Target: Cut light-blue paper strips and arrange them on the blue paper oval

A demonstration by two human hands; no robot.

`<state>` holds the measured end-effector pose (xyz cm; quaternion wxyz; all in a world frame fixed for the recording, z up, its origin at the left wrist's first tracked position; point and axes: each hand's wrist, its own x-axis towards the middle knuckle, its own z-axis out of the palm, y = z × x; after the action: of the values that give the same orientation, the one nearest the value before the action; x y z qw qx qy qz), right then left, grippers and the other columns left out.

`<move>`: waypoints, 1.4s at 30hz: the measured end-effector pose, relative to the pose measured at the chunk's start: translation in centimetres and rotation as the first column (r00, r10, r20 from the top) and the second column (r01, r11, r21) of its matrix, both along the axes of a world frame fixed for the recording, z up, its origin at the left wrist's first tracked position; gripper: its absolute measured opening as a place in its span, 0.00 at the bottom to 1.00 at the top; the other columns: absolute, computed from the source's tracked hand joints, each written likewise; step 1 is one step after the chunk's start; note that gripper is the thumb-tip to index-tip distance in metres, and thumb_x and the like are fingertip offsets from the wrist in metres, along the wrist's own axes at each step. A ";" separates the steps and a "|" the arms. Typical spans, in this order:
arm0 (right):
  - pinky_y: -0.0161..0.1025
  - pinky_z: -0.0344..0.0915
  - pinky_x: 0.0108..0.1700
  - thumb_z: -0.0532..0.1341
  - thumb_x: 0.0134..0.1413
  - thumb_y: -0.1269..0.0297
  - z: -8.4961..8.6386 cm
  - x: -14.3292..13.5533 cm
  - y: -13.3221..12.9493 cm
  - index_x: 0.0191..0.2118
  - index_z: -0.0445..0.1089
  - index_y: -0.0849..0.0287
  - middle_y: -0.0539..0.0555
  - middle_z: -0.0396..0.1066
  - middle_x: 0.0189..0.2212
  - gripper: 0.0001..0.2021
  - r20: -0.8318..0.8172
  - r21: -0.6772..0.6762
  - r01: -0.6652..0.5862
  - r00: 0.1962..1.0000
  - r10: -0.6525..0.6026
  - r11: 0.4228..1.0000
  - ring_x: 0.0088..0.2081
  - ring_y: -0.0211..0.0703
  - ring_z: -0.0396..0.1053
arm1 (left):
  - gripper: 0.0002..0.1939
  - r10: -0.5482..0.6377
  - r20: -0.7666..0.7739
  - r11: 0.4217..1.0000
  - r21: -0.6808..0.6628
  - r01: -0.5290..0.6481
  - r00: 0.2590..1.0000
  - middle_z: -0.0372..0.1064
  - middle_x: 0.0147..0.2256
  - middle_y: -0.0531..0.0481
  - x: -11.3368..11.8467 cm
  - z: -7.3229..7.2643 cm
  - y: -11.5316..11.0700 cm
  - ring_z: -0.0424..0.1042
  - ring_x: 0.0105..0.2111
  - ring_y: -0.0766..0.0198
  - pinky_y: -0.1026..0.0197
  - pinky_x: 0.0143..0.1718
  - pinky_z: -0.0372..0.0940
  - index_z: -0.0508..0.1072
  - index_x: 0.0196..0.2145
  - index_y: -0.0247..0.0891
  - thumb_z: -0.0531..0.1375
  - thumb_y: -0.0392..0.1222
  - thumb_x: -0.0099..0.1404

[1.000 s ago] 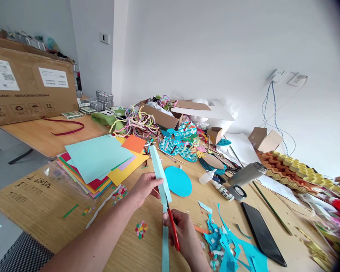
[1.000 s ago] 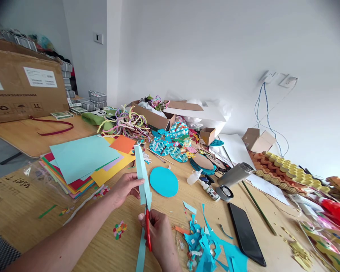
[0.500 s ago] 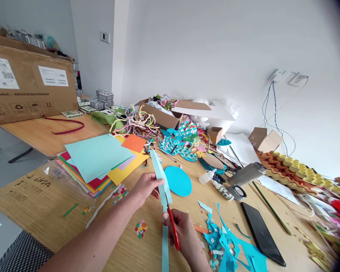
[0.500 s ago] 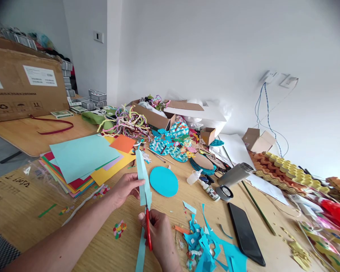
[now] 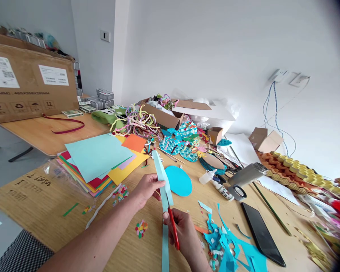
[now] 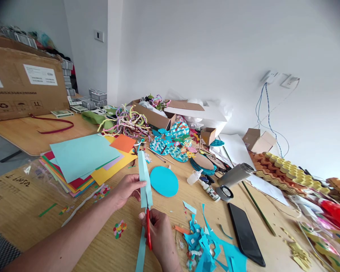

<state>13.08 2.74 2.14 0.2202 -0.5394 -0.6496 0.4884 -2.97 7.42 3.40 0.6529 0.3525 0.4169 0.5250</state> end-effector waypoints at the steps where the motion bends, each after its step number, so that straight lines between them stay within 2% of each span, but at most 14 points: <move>1: 0.31 0.49 0.17 0.56 0.47 0.34 0.0 0.0 0.0 0.22 0.59 0.58 0.44 0.55 0.14 0.28 0.003 -0.003 0.006 1.000 -0.006 1.000 0.16 0.32 0.54 | 0.16 -0.001 0.002 1.000 -0.001 0.001 1.000 0.71 0.22 0.50 0.0 0.0 0.0 0.68 0.19 0.67 0.67 0.17 0.62 0.72 0.27 0.33 0.67 0.48 0.48; 9: 0.31 0.48 0.17 0.56 0.47 0.35 0.0 0.0 -0.1 0.22 0.58 0.58 0.43 0.53 0.12 0.27 -0.018 -0.039 0.014 1.000 -0.015 0.999 0.14 0.31 0.52 | 0.16 0.038 0.003 0.999 -0.017 -0.038 0.999 0.70 0.22 0.51 -0.3 -0.1 0.2 0.67 0.19 0.68 0.68 0.16 0.62 0.72 0.27 0.33 0.67 0.49 0.47; 17: 0.29 0.48 0.15 0.56 0.51 0.38 0.0 0.1 0.0 0.23 0.60 0.59 0.44 0.56 0.12 0.26 -0.022 -0.018 -0.029 0.999 0.029 0.999 0.13 0.31 0.55 | 0.15 0.033 -0.008 0.999 -0.016 -0.033 0.999 0.71 0.22 0.51 0.0 -0.1 0.1 0.67 0.19 0.68 0.68 0.16 0.62 0.72 0.27 0.33 0.66 0.48 0.47; 33: 0.29 0.48 0.14 0.52 0.47 0.31 0.2 -0.3 0.0 0.22 0.59 0.59 0.45 0.57 0.12 0.30 -0.027 -0.047 -0.007 1.000 0.006 0.999 0.12 0.30 0.54 | 0.15 0.025 -0.008 1.000 -0.019 -0.025 1.000 0.69 0.21 0.52 0.2 -0.2 0.1 0.67 0.19 0.68 0.68 0.16 0.63 0.72 0.27 0.33 0.66 0.47 0.47; 42: 0.29 0.47 0.14 0.52 0.46 0.31 0.1 -0.2 -0.1 0.22 0.58 0.58 0.44 0.55 0.11 0.30 -0.026 -0.042 0.003 1.000 -0.004 0.999 0.12 0.30 0.53 | 0.15 0.023 -0.002 0.999 -0.035 -0.023 1.000 0.69 0.21 0.52 0.2 -0.2 0.1 0.67 0.19 0.69 0.68 0.16 0.63 0.72 0.27 0.33 0.66 0.47 0.46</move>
<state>12.88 2.69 2.22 0.2180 -0.5388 -0.6354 0.5084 -2.80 7.52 3.17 0.6525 0.3367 0.4306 0.5248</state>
